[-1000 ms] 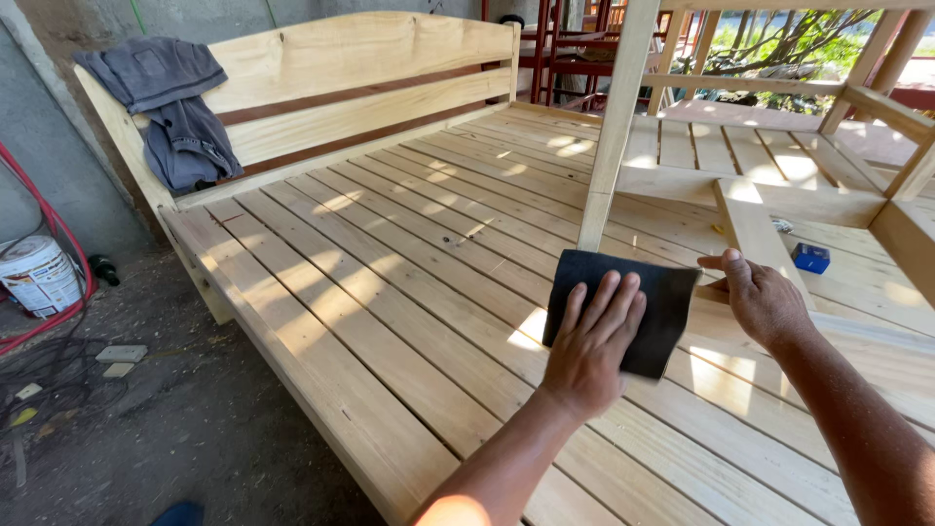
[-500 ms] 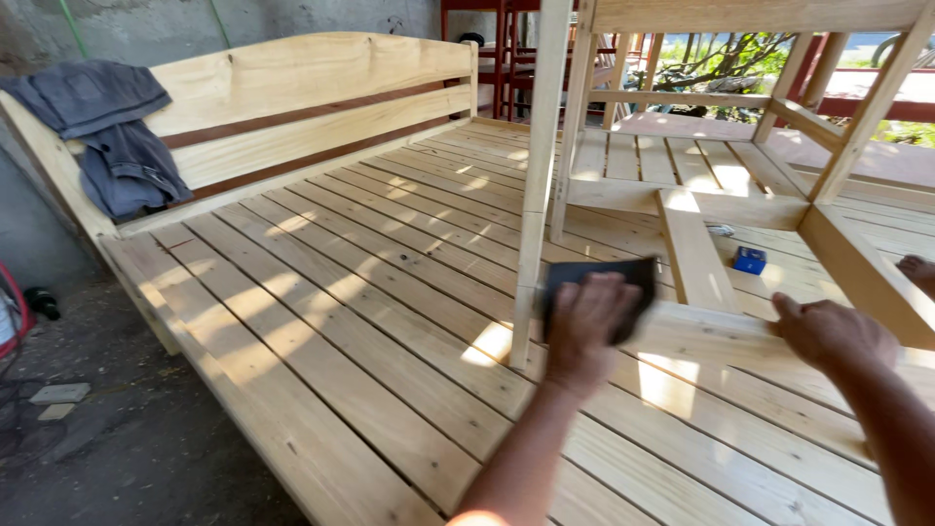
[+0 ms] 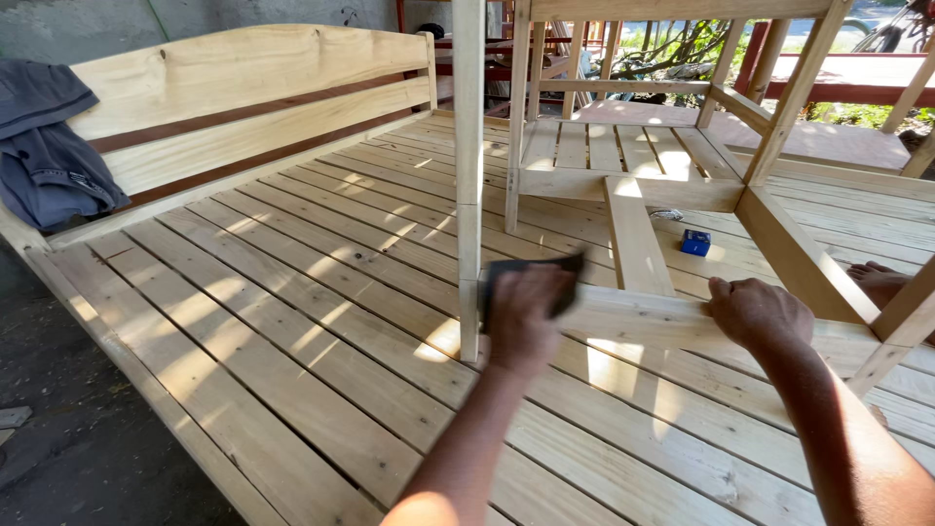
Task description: The person sands a wooden table and then a wooden chair frame by hand using sheets of sandpaper, steadying the furniture with the other hand while rubbing the edges, rails, and slats. Another person works on the table top nearby.
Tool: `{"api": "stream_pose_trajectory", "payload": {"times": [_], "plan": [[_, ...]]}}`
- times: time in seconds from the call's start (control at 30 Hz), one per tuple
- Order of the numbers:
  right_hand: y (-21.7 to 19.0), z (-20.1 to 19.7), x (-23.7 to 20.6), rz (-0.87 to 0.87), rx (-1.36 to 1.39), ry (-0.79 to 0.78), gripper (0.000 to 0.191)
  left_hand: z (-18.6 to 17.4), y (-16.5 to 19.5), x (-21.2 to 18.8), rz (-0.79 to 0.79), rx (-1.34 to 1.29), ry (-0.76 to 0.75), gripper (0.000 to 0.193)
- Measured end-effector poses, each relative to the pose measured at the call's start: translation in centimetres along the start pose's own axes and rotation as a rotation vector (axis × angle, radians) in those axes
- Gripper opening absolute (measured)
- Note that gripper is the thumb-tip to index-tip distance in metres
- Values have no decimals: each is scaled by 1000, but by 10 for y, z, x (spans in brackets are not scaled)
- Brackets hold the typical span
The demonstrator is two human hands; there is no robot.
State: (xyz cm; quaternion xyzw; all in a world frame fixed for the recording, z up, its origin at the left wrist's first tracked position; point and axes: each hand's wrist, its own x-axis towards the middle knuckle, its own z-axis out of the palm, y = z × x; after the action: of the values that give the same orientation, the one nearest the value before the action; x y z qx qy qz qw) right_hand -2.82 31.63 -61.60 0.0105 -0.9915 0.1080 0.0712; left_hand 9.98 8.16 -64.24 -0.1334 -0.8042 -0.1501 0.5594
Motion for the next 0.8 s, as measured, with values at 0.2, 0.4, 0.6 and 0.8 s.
{"api": "stream_pose_trajectory", "payload": {"times": [0.2,0.4,0.6,0.8], "plan": [[4,7,2,25,22,24,66,58,77,3,-72,-41,-120,46],[8,10,7,-21,9,34,65,43,45,-3,66,-66,-134,56],[7,13,12,-2,-7,27,66,27,24,-16,-154,52,93,68],[13,15,11,-114,-69,126,45,69,86,-3,-7,-115,-247,60]]}}
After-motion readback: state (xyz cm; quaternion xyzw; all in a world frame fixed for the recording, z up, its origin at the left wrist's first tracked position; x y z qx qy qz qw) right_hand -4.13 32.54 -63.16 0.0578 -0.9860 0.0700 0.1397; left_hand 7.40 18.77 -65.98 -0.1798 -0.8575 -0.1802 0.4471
